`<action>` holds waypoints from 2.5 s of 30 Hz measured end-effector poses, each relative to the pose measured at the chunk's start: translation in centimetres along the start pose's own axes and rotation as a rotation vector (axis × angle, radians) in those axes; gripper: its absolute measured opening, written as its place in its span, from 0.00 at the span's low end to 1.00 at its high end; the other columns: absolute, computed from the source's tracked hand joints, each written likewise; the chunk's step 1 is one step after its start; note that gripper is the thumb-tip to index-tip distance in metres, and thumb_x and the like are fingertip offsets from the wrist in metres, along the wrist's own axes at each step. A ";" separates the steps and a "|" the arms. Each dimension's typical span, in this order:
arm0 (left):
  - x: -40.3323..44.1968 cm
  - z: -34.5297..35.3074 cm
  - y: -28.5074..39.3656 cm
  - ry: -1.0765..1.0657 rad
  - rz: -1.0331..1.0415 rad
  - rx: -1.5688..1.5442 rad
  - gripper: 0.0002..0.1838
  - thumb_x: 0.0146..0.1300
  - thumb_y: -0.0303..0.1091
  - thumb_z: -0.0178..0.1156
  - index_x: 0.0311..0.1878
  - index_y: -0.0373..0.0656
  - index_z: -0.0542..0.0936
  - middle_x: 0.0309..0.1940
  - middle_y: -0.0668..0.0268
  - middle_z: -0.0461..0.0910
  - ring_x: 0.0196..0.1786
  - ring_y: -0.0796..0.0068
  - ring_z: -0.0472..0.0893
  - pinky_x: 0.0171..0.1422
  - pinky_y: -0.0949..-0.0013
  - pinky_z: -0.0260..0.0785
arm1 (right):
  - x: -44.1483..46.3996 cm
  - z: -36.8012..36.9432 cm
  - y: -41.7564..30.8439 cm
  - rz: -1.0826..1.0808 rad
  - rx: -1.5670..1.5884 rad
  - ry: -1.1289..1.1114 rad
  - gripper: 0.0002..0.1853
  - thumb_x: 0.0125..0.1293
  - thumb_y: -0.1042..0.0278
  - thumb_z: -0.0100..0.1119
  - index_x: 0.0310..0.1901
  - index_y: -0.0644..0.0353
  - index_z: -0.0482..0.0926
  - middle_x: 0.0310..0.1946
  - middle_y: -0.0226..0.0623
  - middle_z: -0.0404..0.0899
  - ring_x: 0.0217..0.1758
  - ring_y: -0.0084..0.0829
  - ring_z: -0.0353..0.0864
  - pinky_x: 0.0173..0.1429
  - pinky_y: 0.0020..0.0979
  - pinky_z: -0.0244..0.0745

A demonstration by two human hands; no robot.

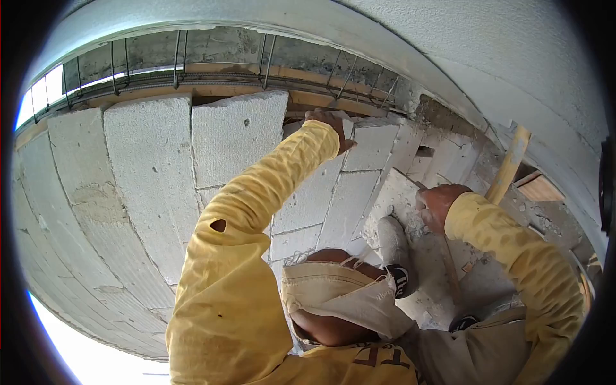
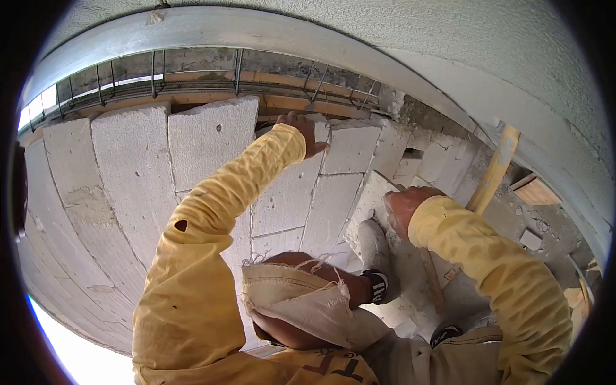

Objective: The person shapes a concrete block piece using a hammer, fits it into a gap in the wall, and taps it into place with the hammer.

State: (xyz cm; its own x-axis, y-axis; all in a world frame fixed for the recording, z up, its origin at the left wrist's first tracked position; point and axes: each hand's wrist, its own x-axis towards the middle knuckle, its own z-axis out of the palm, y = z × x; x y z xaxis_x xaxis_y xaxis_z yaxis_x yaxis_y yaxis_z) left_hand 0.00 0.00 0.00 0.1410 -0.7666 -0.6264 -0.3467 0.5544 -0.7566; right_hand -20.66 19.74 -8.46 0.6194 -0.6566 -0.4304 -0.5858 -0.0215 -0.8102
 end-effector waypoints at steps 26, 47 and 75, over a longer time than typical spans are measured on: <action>2.5 -1.0 -1.7 -0.087 -0.182 -0.376 0.47 0.64 0.74 0.48 0.74 0.44 0.68 0.71 0.53 0.69 0.76 0.54 0.65 0.78 0.49 0.57 | -2.2 -0.3 1.4 0.029 0.055 0.085 0.14 0.68 0.55 0.55 0.48 0.53 0.79 0.44 0.47 0.84 0.51 0.51 0.82 0.57 0.46 0.75; 2.4 1.0 -0.8 0.058 -0.232 -0.298 0.46 0.67 0.73 0.45 0.74 0.42 0.68 0.72 0.54 0.68 0.76 0.54 0.64 0.78 0.49 0.55 | -3.6 -1.1 1.3 0.051 0.061 0.110 0.15 0.69 0.57 0.52 0.50 0.55 0.79 0.48 0.48 0.84 0.53 0.51 0.83 0.60 0.47 0.76; 6.7 0.4 -3.9 0.122 -0.222 -0.085 0.25 0.72 0.44 0.51 0.70 0.50 0.74 0.71 0.63 0.72 0.76 0.59 0.66 0.79 0.44 0.50 | -4.5 -0.8 1.8 0.169 0.072 0.234 0.17 0.67 0.58 0.52 0.50 0.59 0.78 0.45 0.53 0.84 0.52 0.54 0.82 0.59 0.49 0.76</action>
State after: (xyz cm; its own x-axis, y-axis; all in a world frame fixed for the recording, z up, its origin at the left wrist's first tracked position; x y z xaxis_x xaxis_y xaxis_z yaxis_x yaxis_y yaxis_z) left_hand 2.63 -7.19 -1.30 0.1113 -0.9025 -0.4161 -0.3973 0.3433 -0.8510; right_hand -24.92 22.08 -7.67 0.3737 -0.8024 -0.4653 -0.6265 0.1515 -0.7645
